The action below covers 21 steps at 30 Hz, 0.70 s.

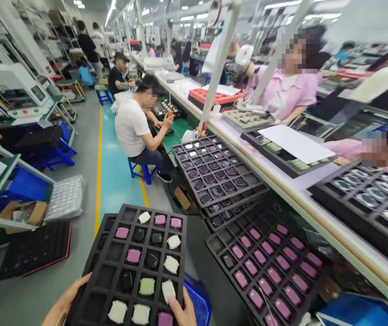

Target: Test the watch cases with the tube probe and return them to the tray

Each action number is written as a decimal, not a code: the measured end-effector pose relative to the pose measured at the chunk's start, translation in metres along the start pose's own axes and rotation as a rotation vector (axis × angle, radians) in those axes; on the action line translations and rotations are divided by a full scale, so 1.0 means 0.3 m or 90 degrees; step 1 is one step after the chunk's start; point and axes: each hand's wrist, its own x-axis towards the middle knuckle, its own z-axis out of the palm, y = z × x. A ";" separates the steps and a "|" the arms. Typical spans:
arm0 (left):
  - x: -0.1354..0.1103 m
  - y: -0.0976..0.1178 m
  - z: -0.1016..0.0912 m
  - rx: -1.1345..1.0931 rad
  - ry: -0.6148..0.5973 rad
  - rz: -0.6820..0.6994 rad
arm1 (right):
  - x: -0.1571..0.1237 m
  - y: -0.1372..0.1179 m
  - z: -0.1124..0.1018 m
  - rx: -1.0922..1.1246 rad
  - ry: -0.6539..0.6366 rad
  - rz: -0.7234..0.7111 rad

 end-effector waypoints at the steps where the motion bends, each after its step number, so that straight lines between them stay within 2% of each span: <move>1: 0.070 0.035 -0.023 0.008 0.020 -0.005 | 0.092 -0.002 0.059 0.013 0.012 0.016; 3: 0.258 0.095 -0.038 -0.004 0.042 -0.029 | 0.294 0.036 0.146 0.044 0.012 0.047; 5: 0.512 0.119 -0.026 -0.030 0.053 -0.060 | 0.510 0.154 0.176 0.038 0.003 0.080; 7: 0.809 0.099 -0.002 -0.061 0.062 -0.079 | 0.728 0.338 0.154 0.030 -0.007 0.107; 11: 1.391 0.004 0.066 -0.095 0.055 -0.088 | 1.134 0.741 0.053 0.030 -0.025 0.126; 13: 1.613 -0.027 0.108 -0.093 0.039 -0.089 | 1.291 0.883 0.012 0.035 -0.018 0.126; 14: 1.698 -0.036 0.128 -0.089 0.030 -0.091 | 1.348 0.932 -0.004 0.036 -0.010 0.125; 16: 1.807 -0.048 0.163 -0.080 0.013 -0.099 | 1.410 0.983 -0.026 0.035 0.007 0.129; 17: 1.831 -0.055 0.175 -0.078 0.006 -0.104 | 1.413 0.987 -0.035 0.032 0.012 0.135; 19: 1.819 -0.075 0.185 -0.078 -0.004 -0.113 | 1.370 0.962 -0.049 0.023 0.010 0.149; 21: 1.740 -0.093 0.180 -0.087 -0.006 -0.109 | 1.287 0.896 -0.058 0.014 -0.007 0.160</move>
